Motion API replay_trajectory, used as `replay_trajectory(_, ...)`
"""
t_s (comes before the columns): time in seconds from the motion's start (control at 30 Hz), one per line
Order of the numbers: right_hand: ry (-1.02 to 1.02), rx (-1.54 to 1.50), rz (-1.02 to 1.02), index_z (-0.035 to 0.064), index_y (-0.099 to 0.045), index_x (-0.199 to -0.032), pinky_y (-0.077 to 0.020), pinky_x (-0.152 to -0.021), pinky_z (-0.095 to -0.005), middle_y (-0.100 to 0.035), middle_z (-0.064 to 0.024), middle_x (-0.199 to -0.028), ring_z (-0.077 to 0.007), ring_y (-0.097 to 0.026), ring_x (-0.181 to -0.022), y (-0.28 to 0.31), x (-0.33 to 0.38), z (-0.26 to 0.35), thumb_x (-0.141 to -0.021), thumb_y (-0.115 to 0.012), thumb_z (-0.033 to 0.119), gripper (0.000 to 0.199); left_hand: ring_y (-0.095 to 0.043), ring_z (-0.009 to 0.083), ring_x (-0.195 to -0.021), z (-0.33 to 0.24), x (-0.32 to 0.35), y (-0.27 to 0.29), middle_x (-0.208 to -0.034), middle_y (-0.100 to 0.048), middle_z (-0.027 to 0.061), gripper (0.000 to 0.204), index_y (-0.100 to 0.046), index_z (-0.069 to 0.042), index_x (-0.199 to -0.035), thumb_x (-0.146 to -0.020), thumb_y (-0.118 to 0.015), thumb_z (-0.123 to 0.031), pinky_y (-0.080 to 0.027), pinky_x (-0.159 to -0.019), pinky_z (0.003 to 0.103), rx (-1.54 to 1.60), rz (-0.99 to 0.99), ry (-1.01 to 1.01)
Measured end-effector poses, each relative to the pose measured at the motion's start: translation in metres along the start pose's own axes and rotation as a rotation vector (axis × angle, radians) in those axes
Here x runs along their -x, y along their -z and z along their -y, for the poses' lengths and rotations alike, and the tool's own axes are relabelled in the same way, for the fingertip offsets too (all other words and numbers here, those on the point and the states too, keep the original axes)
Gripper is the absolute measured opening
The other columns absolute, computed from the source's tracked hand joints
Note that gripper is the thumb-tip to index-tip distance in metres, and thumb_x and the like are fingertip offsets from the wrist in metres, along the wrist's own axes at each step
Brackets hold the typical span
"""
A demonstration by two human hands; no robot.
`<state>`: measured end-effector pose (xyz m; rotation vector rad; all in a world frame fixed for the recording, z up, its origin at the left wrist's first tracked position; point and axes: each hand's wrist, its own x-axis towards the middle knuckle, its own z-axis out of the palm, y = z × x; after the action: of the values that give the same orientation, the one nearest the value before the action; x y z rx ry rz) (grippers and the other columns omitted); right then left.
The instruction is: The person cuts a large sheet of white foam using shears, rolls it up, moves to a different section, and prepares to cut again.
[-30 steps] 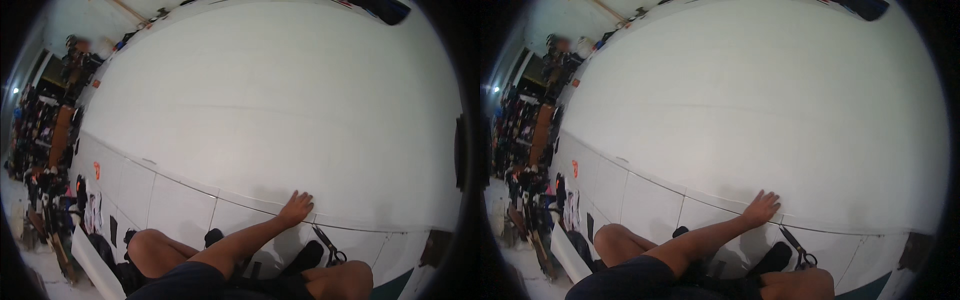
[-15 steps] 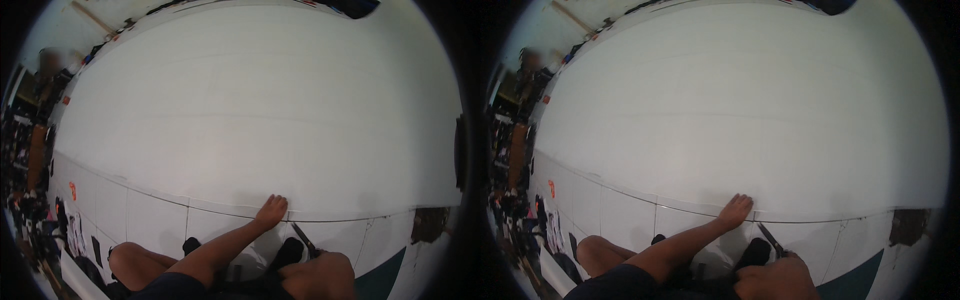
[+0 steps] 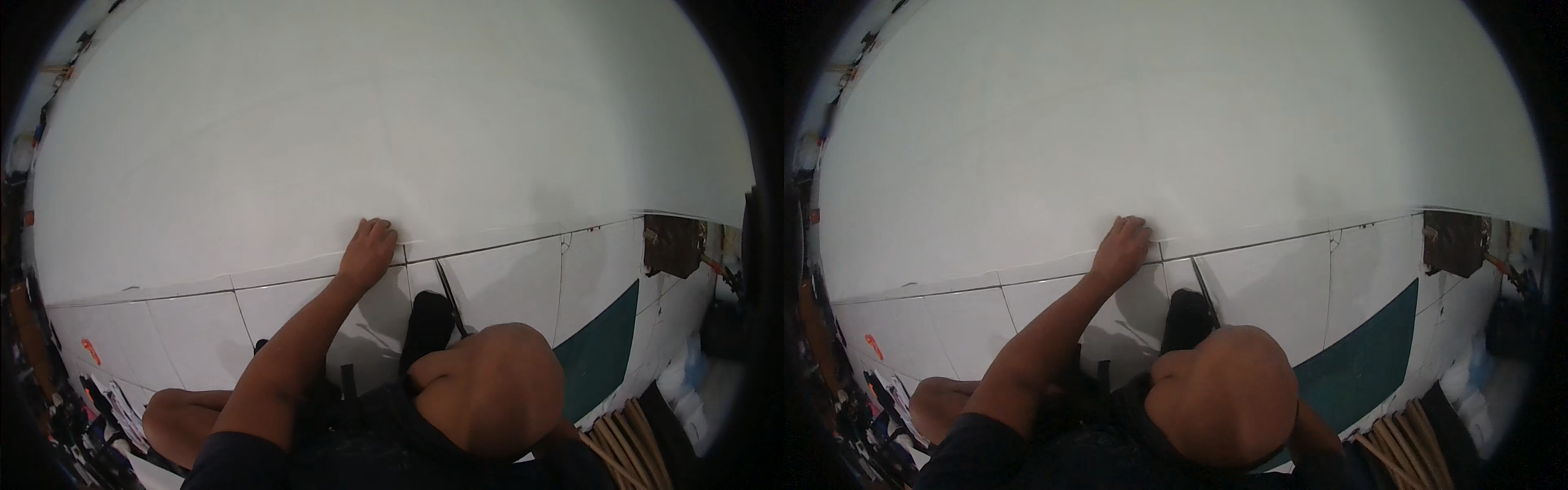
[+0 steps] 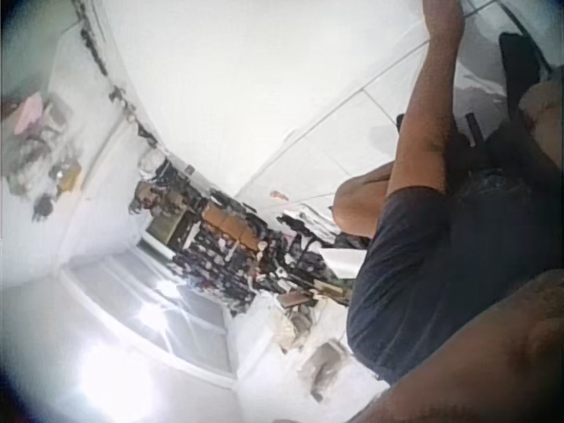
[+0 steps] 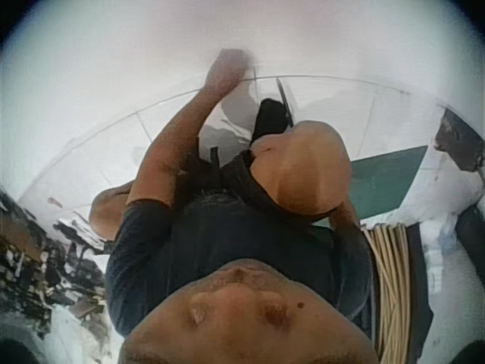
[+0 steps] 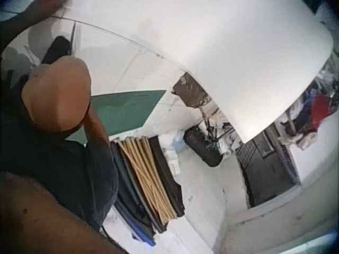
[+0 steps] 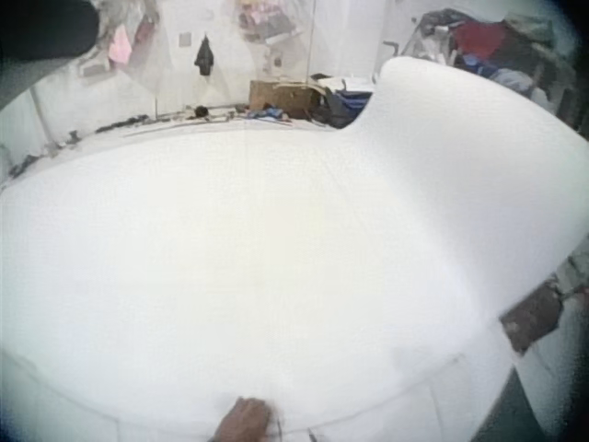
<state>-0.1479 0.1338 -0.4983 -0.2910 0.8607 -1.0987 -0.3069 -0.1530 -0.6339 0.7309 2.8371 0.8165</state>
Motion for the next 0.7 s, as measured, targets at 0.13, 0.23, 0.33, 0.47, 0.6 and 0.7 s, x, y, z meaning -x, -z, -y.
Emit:
replay_trajectory(0.13,0.031,-0.003,-0.021,0.0010,-0.060,-0.105,-0.0459,-0.084,-0.0441,-0.061,-0.0196,-0.096,-0.0333,-0.058,-0.093,-0.004,0.002,0.011,-0.083,-0.064,0.032,0.038,-0.053,0.0349,-0.111,-0.005,0.001,0.003,-0.114,-0.058,0.0174,0.019,-0.062,-0.001,-0.097,-0.080,-0.063,-0.007,-0.044,-0.102,0.046,-0.103,-0.023,-0.031)
replay_trajectory(0.23,0.042,0.028,-0.048,0.0008,-0.060,-0.104,-0.0459,-0.083,-0.0440,-0.061,-0.0194,-0.095,-0.0330,-0.059,-0.092,-0.009,0.009,0.023,-0.084,-0.063,0.033,0.038,-0.053,0.0354,-0.112,-0.007,-0.005,0.007,-0.114,-0.058,0.0176,0.018,-0.061,-0.001,-0.097,-0.080,-0.063,-0.007,-0.044,-0.102,0.046,-0.060,-0.029,-0.017)
replay_trajectory(0.33,0.066,0.060,-0.065,0.0005,-0.060,-0.103,-0.0459,-0.082,-0.0439,-0.061,-0.0192,-0.094,-0.0326,-0.059,-0.091,-0.009,0.007,0.031,-0.085,-0.063,0.035,0.039,-0.053,0.0363,-0.112,-0.003,-0.002,0.008,-0.113,-0.057,0.0178,0.018,-0.060,-0.001,-0.098,-0.081,-0.064,-0.007,-0.044,-0.101,0.047,-0.001,-0.026,0.013)
replay_trajectory(0.47,0.106,0.119,-0.117,0.0002,-0.060,-0.102,-0.0459,-0.081,-0.0437,-0.061,-0.0189,-0.092,-0.0321,-0.059,-0.089,-0.014,0.006,0.045,-0.086,-0.062,0.037,0.040,-0.053,0.0366,-0.111,-0.018,-0.003,0.019,-0.111,-0.057,0.0176,0.022,-0.061,-0.003,-0.100,-0.079,-0.067,-0.007,-0.045,-0.098,0.045,0.116,-0.080,0.069)
replay_trajectory(0.6,0.151,0.197,-0.140,-0.0001,-0.060,-0.101,-0.0459,-0.080,-0.0436,-0.061,-0.0186,-0.090,-0.0315,-0.059,-0.088,-0.014,0.011,0.065,-0.086,-0.062,0.039,0.041,-0.053,0.0370,-0.104,-0.019,-0.007,0.017,-0.107,-0.057,0.0172,0.022,-0.061,-0.002,-0.098,-0.078,-0.067,-0.006,-0.043,-0.102,0.051,0.115,-0.075,0.106)
replay_trajectory(0.7,0.183,0.244,-0.137,-0.0004,-0.060,-0.100,-0.0459,-0.079,-0.0434,-0.061,-0.0184,-0.089,-0.0312,-0.059,-0.086,-0.011,0.015,0.079,-0.087,-0.062,0.040,0.042,-0.054,0.0365,-0.101,-0.015,-0.007,0.013,-0.101,-0.057,0.0151,0.023,-0.062,-0.004,-0.099,-0.077,-0.068,-0.005,-0.043,-0.102,0.052,0.200,-0.091,0.198)
